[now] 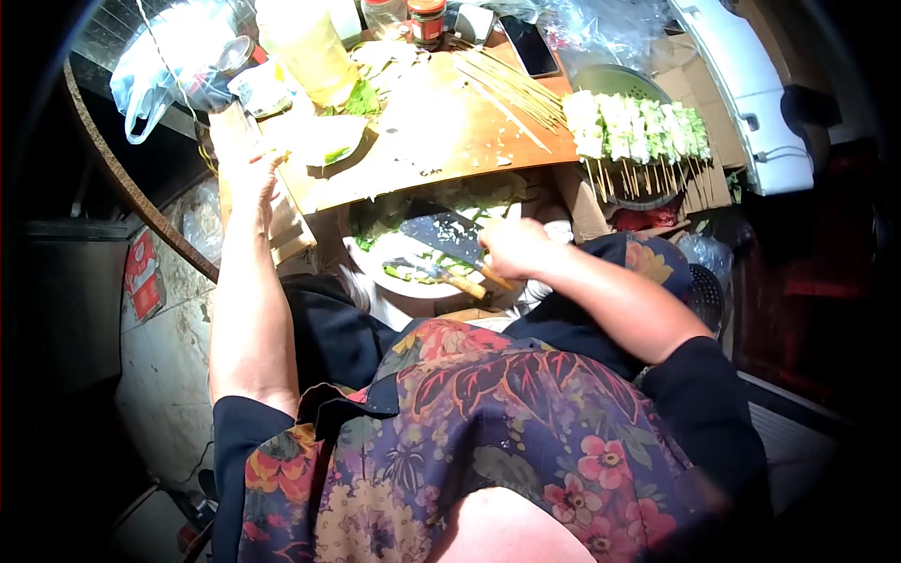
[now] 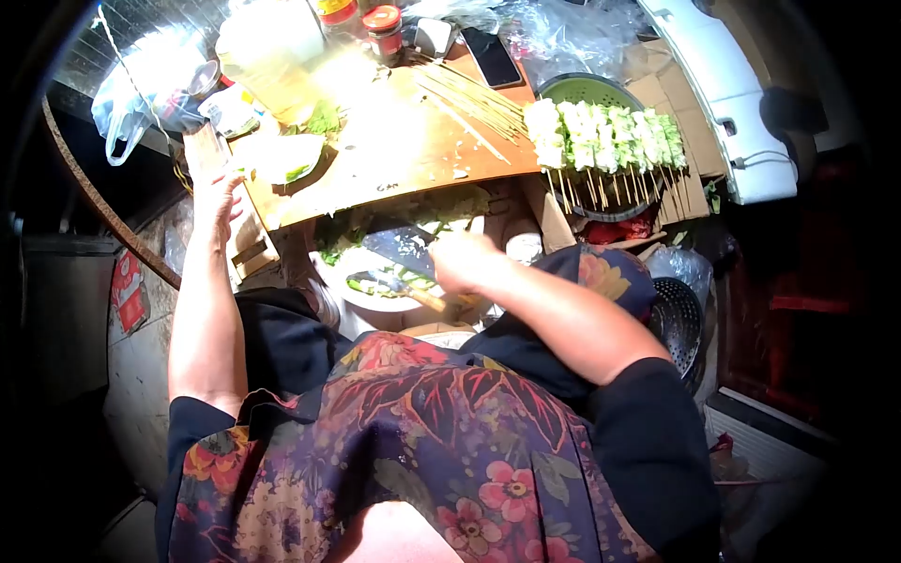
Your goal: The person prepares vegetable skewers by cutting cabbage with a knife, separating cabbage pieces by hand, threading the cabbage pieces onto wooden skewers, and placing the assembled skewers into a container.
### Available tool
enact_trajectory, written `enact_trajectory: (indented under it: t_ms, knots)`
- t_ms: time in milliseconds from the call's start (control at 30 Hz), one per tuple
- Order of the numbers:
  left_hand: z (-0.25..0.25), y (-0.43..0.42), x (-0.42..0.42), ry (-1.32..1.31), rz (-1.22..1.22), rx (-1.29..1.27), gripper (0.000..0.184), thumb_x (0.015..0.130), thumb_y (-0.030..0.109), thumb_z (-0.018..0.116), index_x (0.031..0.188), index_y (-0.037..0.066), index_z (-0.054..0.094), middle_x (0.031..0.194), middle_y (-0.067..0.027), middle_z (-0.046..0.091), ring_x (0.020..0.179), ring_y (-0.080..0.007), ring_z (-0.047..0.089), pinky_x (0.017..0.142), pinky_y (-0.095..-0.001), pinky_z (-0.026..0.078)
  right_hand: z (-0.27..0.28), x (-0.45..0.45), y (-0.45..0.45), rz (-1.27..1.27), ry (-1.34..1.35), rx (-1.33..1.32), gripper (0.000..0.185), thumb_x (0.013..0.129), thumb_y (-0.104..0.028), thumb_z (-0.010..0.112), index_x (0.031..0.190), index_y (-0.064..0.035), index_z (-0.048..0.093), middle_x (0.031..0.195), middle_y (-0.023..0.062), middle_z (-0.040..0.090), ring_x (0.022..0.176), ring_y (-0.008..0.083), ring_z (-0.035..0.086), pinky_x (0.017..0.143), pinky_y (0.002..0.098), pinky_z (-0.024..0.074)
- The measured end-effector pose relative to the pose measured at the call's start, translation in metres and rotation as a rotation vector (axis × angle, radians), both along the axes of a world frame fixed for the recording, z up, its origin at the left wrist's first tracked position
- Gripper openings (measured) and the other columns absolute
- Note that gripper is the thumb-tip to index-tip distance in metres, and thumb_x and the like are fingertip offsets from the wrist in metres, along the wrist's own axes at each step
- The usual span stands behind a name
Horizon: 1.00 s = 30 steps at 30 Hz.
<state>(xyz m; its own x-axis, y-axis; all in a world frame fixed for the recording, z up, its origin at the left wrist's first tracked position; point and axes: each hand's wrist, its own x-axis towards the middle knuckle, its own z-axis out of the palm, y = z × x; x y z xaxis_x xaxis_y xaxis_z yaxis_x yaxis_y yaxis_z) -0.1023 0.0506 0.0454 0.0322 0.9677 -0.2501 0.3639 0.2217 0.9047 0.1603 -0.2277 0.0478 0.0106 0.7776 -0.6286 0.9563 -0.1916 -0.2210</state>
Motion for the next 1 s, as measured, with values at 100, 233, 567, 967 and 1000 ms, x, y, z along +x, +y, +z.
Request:
enact_trajectory:
  t_ms: [100, 233, 567, 967, 1000]
  knots:
    - [-0.047, 0.029, 0.0, 0.008, -0.147, 0.281, 0.066, 0.071, 0.03, 0.076, 0.127, 0.007, 0.05, 0.109, -0.0099, 0.059, 0.091, -0.0187, 0.055, 0.073, -0.0358, 0.048, -0.052, -0.01, -0.014, -0.052, 0.012, -0.037, 0.032, 0.077, -0.019, 0.056, 0.107, -0.0098, 0.063, 0.101, 0.0201, 0.062, 0.095, 0.035, 0.062, 0.081, 0.0426, 0.05]
    - [-0.068, 0.037, 0.015, -0.041, -0.177, 0.315, 0.056, 0.073, 0.028, 0.072, 0.121, 0.005, 0.055, 0.097, -0.0098, 0.062, 0.077, -0.0173, 0.057, 0.063, -0.0278, 0.046, -0.074, -0.015, -0.026, 0.018, 0.142, -0.077, 0.042, 0.077, -0.018, 0.059, 0.119, -0.0174, 0.059, 0.111, 0.018, 0.056, 0.106, 0.0336, 0.056, 0.09, 0.041, 0.046]
    - [0.024, -0.017, 0.058, 0.381, -0.163, 0.109, 0.041, 0.078, 0.03, 0.067, 0.109, 0.005, 0.06, 0.086, -0.0114, 0.063, 0.059, -0.0188, 0.056, 0.062, -0.0317, 0.047, -0.093, -0.003, -0.019, 0.16, 0.136, -0.201, 0.041, 0.073, -0.016, 0.063, 0.114, -0.0155, 0.061, 0.111, 0.0165, 0.056, 0.109, 0.0328, 0.055, 0.092, 0.0405, 0.0445]
    - [-0.049, 0.017, 0.061, 0.274, -0.253, 0.107, 0.023, 0.066, 0.014, 0.069, 0.085, 0.005, 0.061, 0.077, -0.0068, 0.056, 0.063, -0.0188, 0.051, 0.059, -0.0322, 0.045, 0.018, 0.016, -0.002, 0.019, 0.345, 0.205, 0.018, 0.065, -0.009, 0.057, 0.083, -0.0092, 0.051, 0.078, 0.0136, 0.059, 0.078, 0.0347, 0.059, 0.065, 0.0459, 0.0456]
    - [-0.04, 0.012, 0.066, 0.259, -0.242, 0.041, 0.024, 0.062, 0.012, 0.069, 0.083, 0.005, 0.059, 0.075, -0.0059, 0.054, 0.066, -0.019, 0.05, 0.059, -0.0329, 0.045, 0.024, 0.024, -0.003, 0.048, 0.36, 0.268, 0.019, 0.065, -0.008, 0.056, 0.084, -0.0095, 0.051, 0.076, 0.0127, 0.058, 0.076, 0.0342, 0.059, 0.064, 0.0441, 0.0461]
